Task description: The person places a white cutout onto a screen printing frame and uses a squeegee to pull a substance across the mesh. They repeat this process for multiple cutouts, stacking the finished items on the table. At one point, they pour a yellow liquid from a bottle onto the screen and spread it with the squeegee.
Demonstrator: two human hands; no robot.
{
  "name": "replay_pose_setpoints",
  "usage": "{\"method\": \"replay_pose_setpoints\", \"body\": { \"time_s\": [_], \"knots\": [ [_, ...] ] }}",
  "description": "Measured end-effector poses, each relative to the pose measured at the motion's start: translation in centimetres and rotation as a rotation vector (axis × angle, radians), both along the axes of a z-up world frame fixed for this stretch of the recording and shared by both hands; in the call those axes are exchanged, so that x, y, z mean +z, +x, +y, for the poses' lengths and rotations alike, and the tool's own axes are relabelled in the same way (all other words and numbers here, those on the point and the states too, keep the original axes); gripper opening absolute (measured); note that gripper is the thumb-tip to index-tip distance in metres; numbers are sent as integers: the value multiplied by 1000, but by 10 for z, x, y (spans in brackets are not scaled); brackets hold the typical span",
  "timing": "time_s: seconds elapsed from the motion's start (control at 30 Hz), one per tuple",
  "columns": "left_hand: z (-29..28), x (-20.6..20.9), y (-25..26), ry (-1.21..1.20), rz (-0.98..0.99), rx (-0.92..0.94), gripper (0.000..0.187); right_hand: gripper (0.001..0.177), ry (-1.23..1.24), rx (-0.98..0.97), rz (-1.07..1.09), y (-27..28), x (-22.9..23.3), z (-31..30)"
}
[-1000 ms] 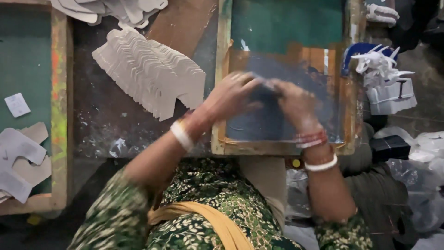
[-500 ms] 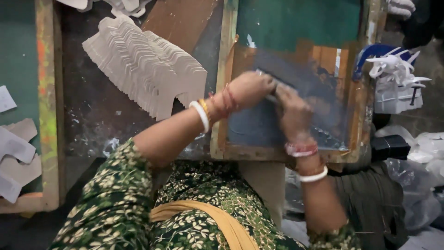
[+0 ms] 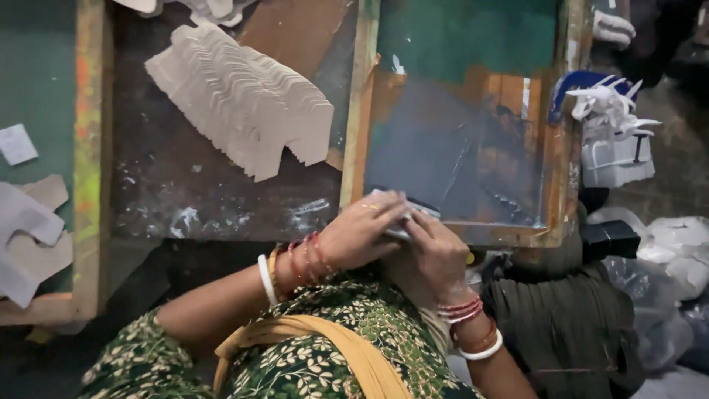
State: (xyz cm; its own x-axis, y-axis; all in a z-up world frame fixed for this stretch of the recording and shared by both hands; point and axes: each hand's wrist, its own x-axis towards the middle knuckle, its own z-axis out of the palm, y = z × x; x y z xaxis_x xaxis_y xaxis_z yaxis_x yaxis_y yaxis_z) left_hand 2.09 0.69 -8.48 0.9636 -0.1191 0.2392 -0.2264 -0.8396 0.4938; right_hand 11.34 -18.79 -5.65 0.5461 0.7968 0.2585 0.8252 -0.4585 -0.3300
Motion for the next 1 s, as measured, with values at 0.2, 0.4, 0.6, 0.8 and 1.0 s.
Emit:
{"method": "replay_pose_setpoints", "body": {
  "time_s": [0.2, 0.4, 0.6, 0.8, 1.0],
  "knots": [
    [-2, -30, -31, -313, -52, 658, 74, 37, 221, -43, 1, -8, 3, 0],
    [5, 37, -17, -1164, 232, 809, 62, 18, 486, -113, 82, 2, 14, -1],
    [37, 58, 36, -1124, 81, 267, 38, 36, 776, -663, -252, 63, -39, -105],
    [39, -48, 132, -197, -50, 489, 30, 55, 1024, -446, -58, 59, 51, -77],
    [90, -48, 143, -537, -81, 531, 24, 60, 1105, -480, 18, 79, 16, -127]
  ]
}}
